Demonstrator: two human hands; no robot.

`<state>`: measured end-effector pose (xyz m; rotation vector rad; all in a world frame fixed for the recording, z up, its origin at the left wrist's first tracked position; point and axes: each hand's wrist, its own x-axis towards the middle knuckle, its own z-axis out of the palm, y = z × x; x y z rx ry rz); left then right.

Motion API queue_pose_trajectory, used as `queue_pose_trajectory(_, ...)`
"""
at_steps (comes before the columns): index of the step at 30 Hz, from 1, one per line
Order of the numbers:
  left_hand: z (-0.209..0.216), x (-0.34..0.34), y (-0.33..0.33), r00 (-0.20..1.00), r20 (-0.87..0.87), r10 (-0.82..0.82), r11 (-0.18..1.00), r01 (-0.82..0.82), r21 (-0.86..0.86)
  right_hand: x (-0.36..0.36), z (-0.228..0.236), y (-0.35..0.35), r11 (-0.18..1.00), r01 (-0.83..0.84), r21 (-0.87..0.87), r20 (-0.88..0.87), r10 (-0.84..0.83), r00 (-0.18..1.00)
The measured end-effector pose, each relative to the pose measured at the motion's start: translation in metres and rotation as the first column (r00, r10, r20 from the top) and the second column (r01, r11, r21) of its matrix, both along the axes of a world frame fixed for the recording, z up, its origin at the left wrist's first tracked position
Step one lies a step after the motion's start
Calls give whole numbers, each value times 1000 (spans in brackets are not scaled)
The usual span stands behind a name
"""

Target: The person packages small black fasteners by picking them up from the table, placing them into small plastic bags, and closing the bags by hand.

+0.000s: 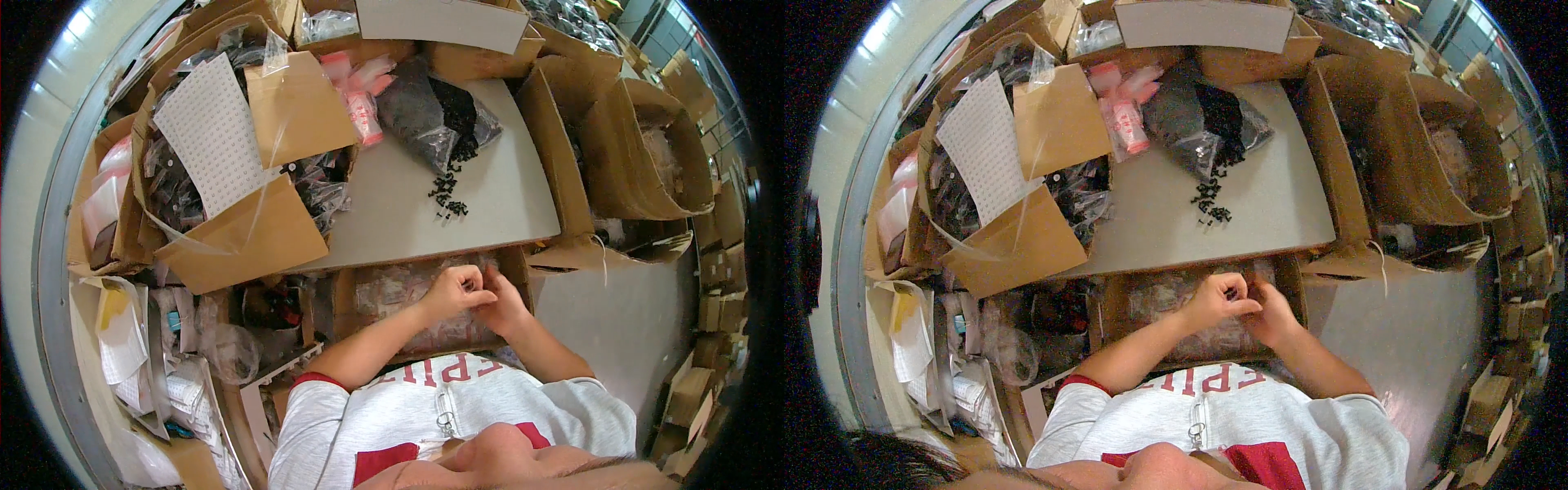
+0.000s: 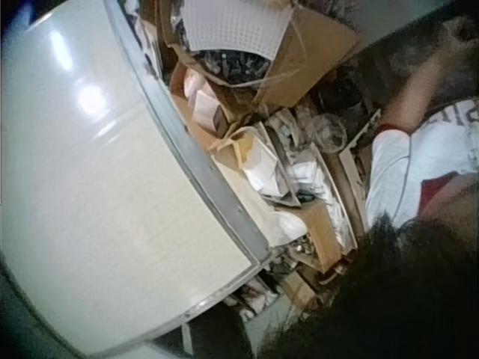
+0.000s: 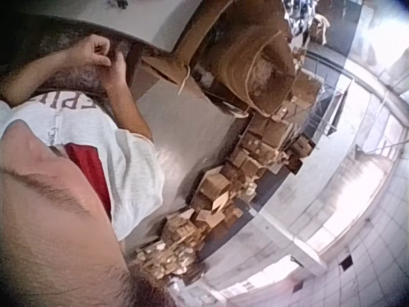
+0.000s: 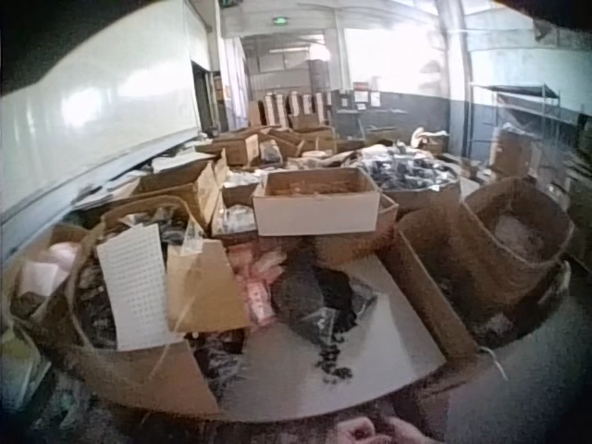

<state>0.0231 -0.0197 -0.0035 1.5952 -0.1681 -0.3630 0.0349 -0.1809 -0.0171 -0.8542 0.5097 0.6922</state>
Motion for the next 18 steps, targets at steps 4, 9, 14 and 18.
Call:
queue_pose_trajectory(4, 3, -11, -9, 896, 443, 1, 1000, -12, 22, -9, 15, 14, 970, -88, 226, -196, 134, 971)
queue_pose_trajectory(9, 11, -9, -13, 779, 609, 147, 989, -121, -84, -11, 18, 19, 991, -18, 135, -222, 48, 974)
queue_pose_trajectory(14, 9, -12, -5, 850, 516, 107, 992, -53, -117, -8, 9, 5, 994, -73, 79, -88, 80, 993)
queue_pose_trajectory(18, -2, -14, 5, 996, -9, 93, 972, -92, -216, 6, 0, -8, 1000, -15, -9, 124, 16, 992)
